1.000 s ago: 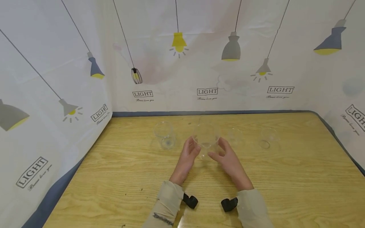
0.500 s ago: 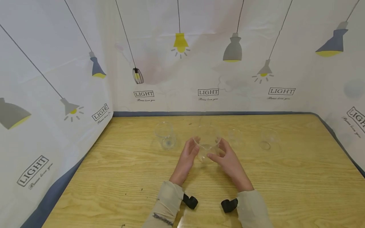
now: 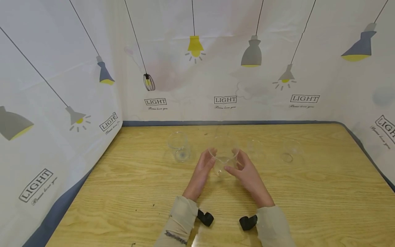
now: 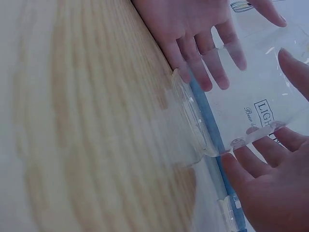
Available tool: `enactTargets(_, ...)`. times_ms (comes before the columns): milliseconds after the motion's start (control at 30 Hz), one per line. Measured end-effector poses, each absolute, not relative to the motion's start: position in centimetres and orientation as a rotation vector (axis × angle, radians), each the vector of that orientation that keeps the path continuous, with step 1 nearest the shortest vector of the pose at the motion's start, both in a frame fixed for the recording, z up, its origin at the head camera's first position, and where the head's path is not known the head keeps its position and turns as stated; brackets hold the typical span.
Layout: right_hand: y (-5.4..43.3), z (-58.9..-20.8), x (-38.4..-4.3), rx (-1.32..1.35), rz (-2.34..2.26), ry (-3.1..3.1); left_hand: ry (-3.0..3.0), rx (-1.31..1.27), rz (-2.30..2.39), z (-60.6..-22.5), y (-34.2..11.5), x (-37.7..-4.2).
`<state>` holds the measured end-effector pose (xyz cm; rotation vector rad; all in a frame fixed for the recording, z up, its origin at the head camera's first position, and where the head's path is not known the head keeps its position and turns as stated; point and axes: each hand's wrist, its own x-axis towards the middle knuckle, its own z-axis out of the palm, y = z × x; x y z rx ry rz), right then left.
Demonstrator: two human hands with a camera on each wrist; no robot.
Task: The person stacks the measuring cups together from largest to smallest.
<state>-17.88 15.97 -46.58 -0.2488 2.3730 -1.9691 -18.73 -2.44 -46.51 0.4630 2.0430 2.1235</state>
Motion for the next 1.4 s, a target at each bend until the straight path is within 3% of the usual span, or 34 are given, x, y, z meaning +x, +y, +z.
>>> enactTargets(567,16.0,-46.6,-17.8,-0.284,-1.946,2.333,2.089,0.394,2.088,-46.1,-2.8,-18.3)
enactTargets(967,16.1,-46.5,-17.8,-0.332,-1.949,2.334,2.112,0.414,2.116,-48.8,-2.5,-19.8)
enactTargets(1400,16.2,-46.2,-17.6,-0.346,-1.905,2.3,2.083,0.463,2.098,-45.9,-2.9,-18.1)
